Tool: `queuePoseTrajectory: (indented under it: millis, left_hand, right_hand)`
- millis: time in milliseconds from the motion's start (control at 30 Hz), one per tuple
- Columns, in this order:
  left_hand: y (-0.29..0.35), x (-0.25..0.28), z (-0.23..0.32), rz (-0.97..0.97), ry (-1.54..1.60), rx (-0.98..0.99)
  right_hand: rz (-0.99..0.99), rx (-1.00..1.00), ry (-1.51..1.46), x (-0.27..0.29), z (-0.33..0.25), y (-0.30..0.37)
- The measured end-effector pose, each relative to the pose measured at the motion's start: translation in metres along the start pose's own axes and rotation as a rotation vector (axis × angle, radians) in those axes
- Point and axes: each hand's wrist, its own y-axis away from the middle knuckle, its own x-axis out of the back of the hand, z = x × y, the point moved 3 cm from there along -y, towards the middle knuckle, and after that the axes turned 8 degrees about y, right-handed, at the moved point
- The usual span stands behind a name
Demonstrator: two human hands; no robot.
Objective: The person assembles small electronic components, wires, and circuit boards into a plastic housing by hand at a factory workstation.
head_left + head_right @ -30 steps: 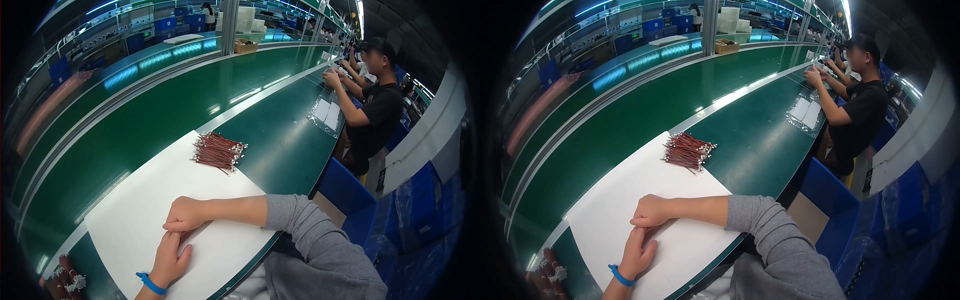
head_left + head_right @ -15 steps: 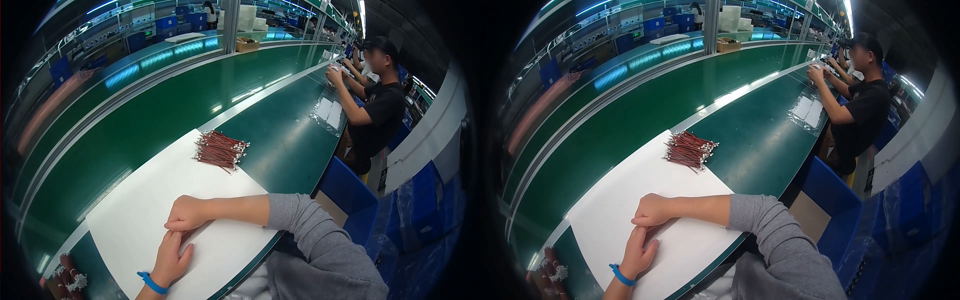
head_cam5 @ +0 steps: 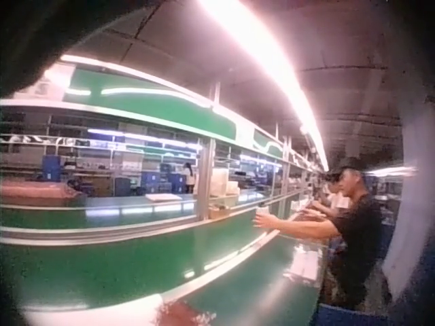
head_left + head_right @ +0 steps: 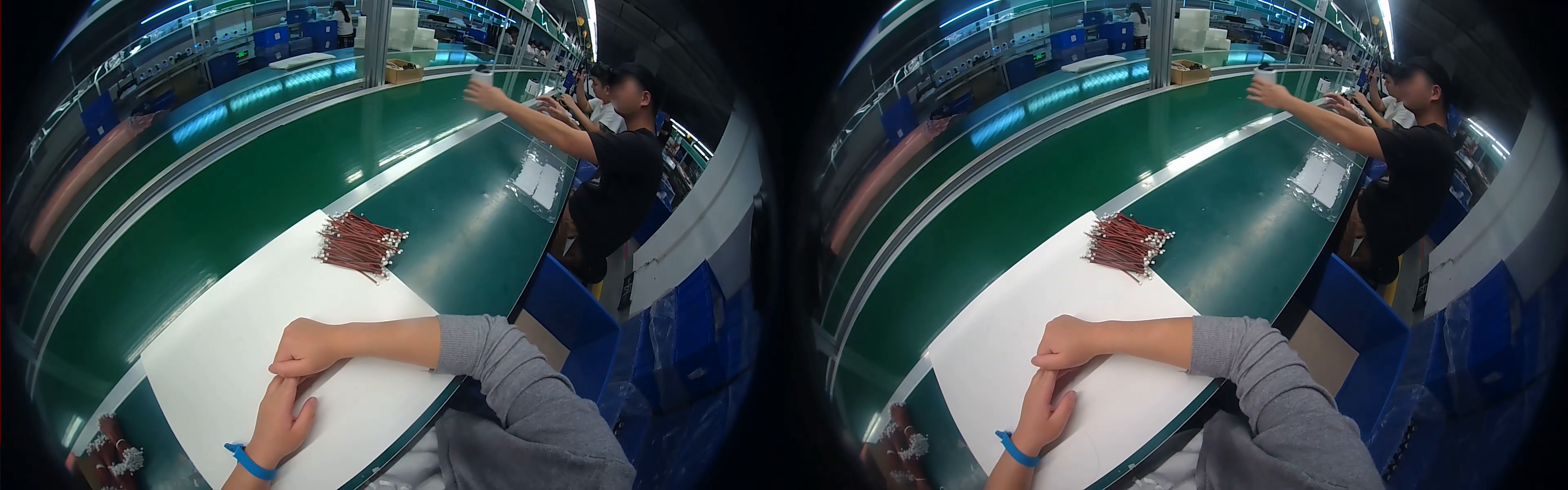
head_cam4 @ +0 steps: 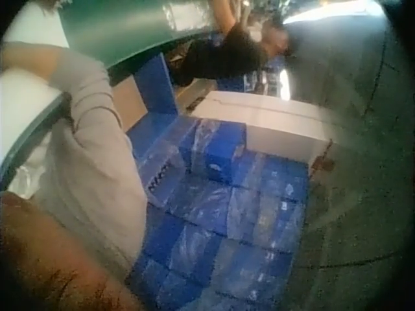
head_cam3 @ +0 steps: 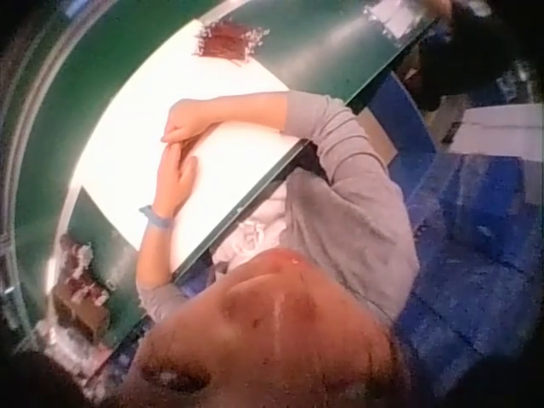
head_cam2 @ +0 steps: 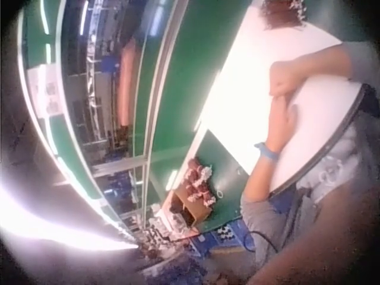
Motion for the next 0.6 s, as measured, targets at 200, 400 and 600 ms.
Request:
queuePoseTrajectory:
  millis: [200, 400, 600]
  left_hand:
    - [0.0010, 0.0006, -0.0014, -0.016, -0.005, 0.030]
    - [-0.0006, 0.0014, -0.0006, -0.080, 0.007, 0.112]
    - [-0.0001, 0.0021, -0.0026, -0.097, 0.019, 0.104]
  right_hand:
    - [-0.001, 0.000, -0.007, -0.0006, -0.0001, -0.0009]
    - [-0.015, -0.031, 0.001, 0.0040, -0.0014, 0.0006]
    - [-0.065, -0.071, -0.004, 0.0050, -0.0032, 0.0002]
